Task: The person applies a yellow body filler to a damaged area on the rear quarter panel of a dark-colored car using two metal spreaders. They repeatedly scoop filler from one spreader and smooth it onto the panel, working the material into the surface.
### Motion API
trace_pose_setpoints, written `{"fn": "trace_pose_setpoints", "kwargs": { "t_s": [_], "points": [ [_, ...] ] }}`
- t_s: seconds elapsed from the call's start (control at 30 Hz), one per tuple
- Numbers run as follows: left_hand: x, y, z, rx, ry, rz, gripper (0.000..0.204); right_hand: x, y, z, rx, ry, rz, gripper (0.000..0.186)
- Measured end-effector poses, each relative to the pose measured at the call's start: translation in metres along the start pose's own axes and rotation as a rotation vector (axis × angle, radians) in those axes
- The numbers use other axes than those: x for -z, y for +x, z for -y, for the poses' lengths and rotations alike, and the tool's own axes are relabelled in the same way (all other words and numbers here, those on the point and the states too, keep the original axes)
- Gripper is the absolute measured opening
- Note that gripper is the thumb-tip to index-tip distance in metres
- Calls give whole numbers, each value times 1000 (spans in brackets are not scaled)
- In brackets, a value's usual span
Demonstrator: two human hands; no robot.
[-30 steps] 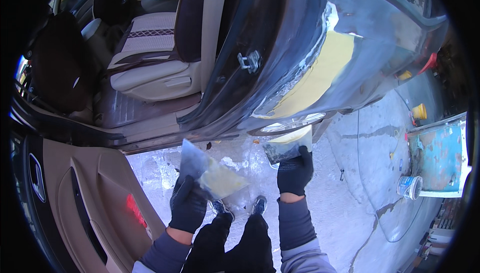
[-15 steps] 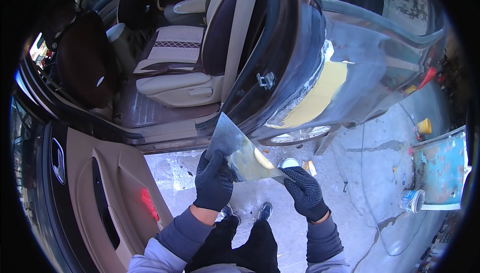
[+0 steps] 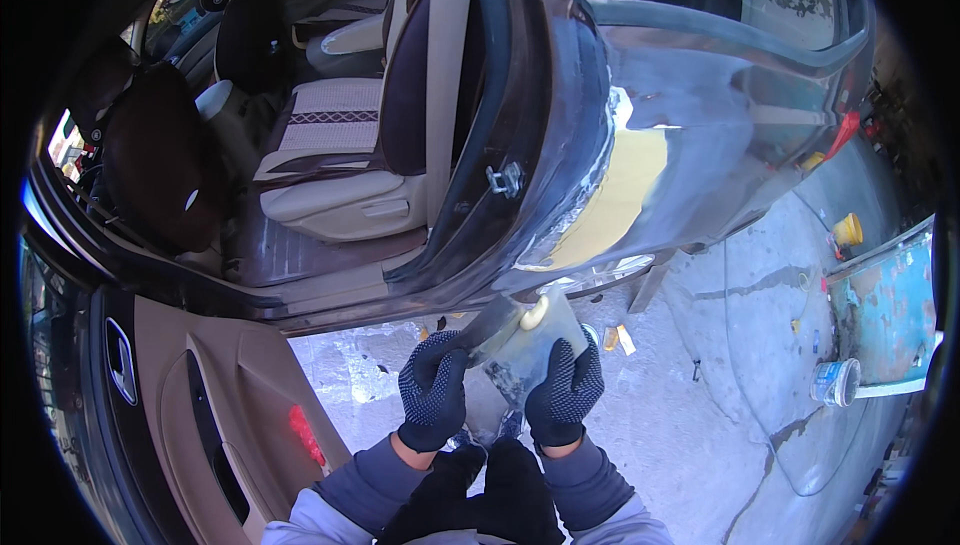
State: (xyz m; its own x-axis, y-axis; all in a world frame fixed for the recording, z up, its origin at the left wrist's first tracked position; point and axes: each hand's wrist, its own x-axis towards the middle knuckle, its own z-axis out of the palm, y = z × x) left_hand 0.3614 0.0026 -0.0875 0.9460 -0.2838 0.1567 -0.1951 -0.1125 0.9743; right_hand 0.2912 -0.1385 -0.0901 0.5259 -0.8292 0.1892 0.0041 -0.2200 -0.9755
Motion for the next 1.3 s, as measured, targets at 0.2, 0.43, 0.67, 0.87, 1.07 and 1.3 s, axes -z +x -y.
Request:
{"fn": "trace_pose_setpoints", "kwargs": {
  "t_s": [0.2,0.43,0.67,0.87,1.07,1.3],
  "points": [
    [-14,20,73,170,-377,-83,15,35,63,-71,118,3,34,29],
    [-32,91,215,528,-1214,36,24,42,128,-85,271,10,-59,30],
    [-88,115,295,346,-1316,143,30,34,196,-94,1140,-491,-213,41],
    [-125,123,377,-200,-970,116,31,44,230,-94,1370,-466,-252,45],
    [-125,128,398,-492,-165,-129,32,49,255,-57,1467,-575,-223,47],
    [-131,128,389,-98,-1054,113,31,44,275,-25,1563,-591,-178,39]
  ]
}}
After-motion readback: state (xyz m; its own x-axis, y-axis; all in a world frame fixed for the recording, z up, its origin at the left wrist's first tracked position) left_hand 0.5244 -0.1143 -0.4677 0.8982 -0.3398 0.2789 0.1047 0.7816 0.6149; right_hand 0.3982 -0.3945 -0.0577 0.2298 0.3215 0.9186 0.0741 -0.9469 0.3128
